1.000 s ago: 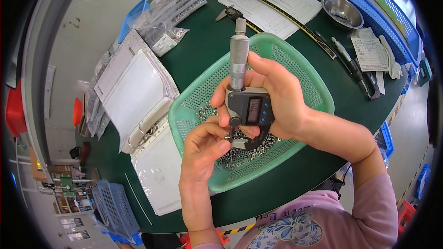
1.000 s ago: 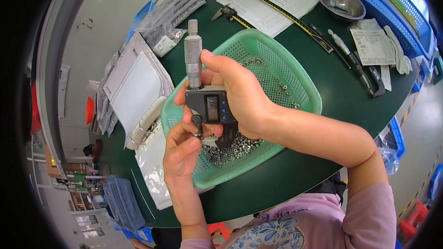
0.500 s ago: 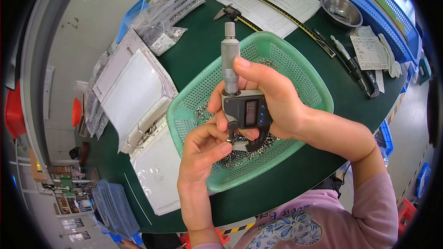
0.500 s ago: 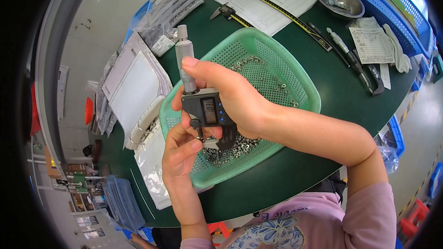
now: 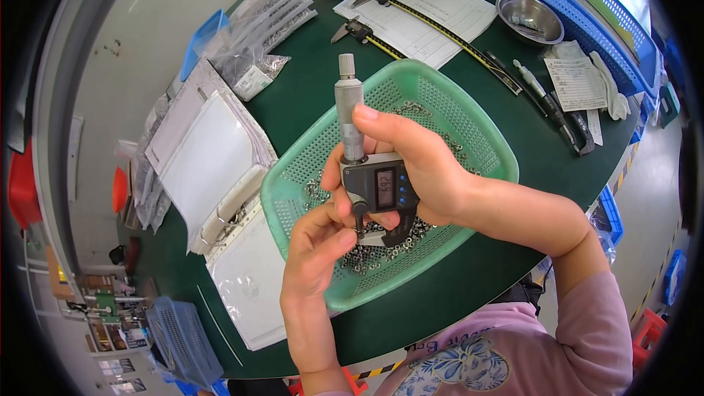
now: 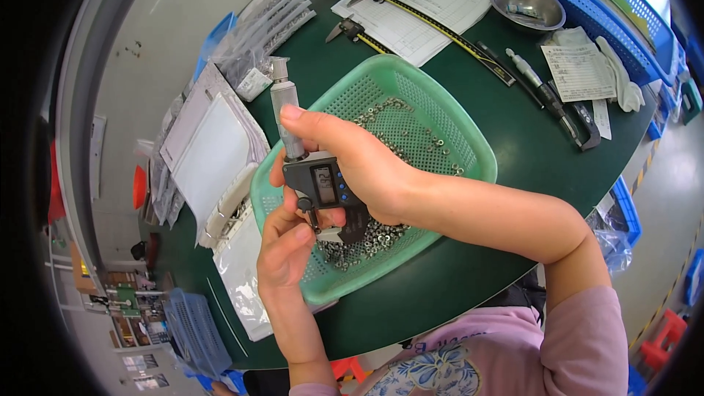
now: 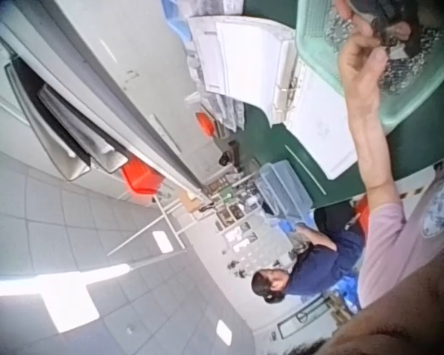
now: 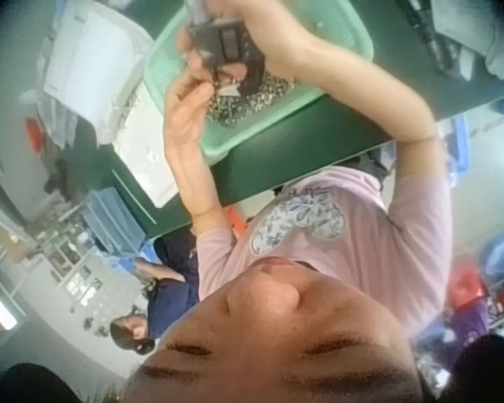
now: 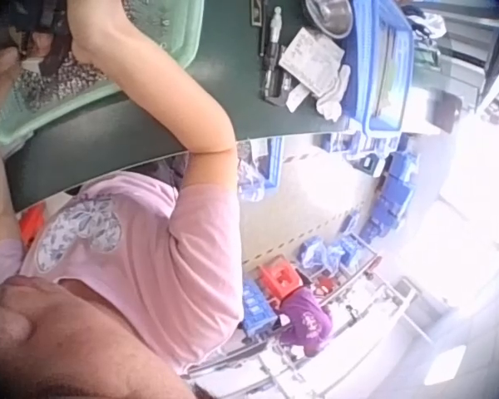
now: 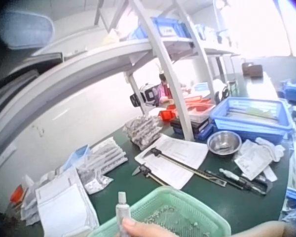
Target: Use a digital micrometer to measure the dimensions of small metal components at a workbench.
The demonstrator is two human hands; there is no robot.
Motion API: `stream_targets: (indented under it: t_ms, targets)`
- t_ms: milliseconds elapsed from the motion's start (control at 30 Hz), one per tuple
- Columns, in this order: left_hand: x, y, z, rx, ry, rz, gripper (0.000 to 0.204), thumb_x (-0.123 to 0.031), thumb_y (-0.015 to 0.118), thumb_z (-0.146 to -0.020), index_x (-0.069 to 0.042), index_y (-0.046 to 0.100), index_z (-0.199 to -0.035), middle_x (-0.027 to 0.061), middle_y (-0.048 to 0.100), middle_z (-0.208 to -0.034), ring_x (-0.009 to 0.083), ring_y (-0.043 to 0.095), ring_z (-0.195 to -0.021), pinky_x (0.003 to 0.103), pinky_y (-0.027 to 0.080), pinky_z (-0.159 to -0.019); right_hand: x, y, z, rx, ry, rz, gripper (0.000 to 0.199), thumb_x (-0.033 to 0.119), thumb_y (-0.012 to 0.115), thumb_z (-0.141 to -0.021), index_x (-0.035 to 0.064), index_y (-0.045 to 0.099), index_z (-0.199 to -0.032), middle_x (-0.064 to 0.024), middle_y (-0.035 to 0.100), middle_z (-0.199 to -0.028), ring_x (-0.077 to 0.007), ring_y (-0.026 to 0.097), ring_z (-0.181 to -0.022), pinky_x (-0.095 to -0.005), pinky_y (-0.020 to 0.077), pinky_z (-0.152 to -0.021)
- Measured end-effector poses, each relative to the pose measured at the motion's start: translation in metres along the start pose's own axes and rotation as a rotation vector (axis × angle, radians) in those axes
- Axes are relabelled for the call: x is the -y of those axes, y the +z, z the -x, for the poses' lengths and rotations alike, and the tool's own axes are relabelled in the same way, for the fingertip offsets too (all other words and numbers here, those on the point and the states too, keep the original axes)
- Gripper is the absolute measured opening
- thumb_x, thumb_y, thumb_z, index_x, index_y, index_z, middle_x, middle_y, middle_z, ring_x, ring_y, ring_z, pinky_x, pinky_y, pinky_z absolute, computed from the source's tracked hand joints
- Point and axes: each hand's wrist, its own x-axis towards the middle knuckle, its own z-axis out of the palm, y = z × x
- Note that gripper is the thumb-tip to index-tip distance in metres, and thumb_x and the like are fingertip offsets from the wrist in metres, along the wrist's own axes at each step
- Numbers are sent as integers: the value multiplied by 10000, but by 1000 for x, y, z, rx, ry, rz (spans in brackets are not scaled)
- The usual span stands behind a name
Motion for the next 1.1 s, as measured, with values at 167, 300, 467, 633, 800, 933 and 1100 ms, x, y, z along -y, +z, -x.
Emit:
stream_targets:
  t_ms: [167, 300, 467, 633, 800, 933, 1100]
  targets:
    - [2, -6, 0, -48, -29, -60, 140, -109, 597, -745, -13, 547, -834, 14, 544, -834, 125, 515, -781, 278, 369, -778, 0, 0, -2, -18, 17, -33, 646, 554, 254, -834, -22, 544, -864, -119, 578, -654, -138, 458, -402, -225, 371, -392]
    - [9, -6, -16, -424, 224, -668, 129, -43, 604, -685, -29, 536, -794, 58, 540, -851, 190, 517, -853, 296, 380, -772, 5, -2, -3, -72, -44, -51, 661, 545, 218, -835, -30, 538, -887, -126, 576, -665, -145, 453, -407, -238, 377, -410]
    - [20, 1, -23, -96, 262, -1354, 335, -56, 617, -623, -41, 504, -938, 105, 506, -929, 276, 492, -906, 365, 401, -732, 6, -1, -4, -145, -60, -215, 645, 521, 223, -836, -42, 533, -886, -158, 568, -669, -166, 432, -401, -276, 385, -423]
    - [24, 23, -27, -77, 281, -1367, 324, -85, 652, -622, -53, 519, -916, 144, 478, -989, 336, 480, -912, 410, 400, -760, 0, -5, -6, -137, -43, -205, 645, 538, 261, -818, -45, 531, -875, -168, 567, -676, -169, 440, -408, -276, 386, -428]
    - [37, 15, -30, 23, 421, -1529, 279, -98, 644, -627, -90, 579, -898, 140, 521, -975, 359, 453, -955, 459, 380, -769, 1, -3, -6, -201, -75, -170, 642, 551, 280, -804, -37, 532, -861, -169, 566, -677, -163, 438, -402, -266, 383, -418]
    - [32, 19, -30, -40, 535, -1653, 257, -91, 607, -652, -52, 539, -897, 152, 567, -840, 367, 540, -775, 422, 439, -646, 1, -7, -6, -146, -38, -232, 632, 553, 272, -812, -23, 529, -845, -142, 559, -647, -149, 429, -368, -238, 368, -395]
    - [10, 6, -18, -225, 209, -1051, 175, -128, 593, -756, -14, 506, -857, 88, 581, -847, 231, 552, -721, 322, 416, -718, 0, -1, -8, -108, -91, -211, 622, 546, 228, -830, -3, 518, -796, -97, 540, -579, -146, 373, -314, -266, 329, -348]
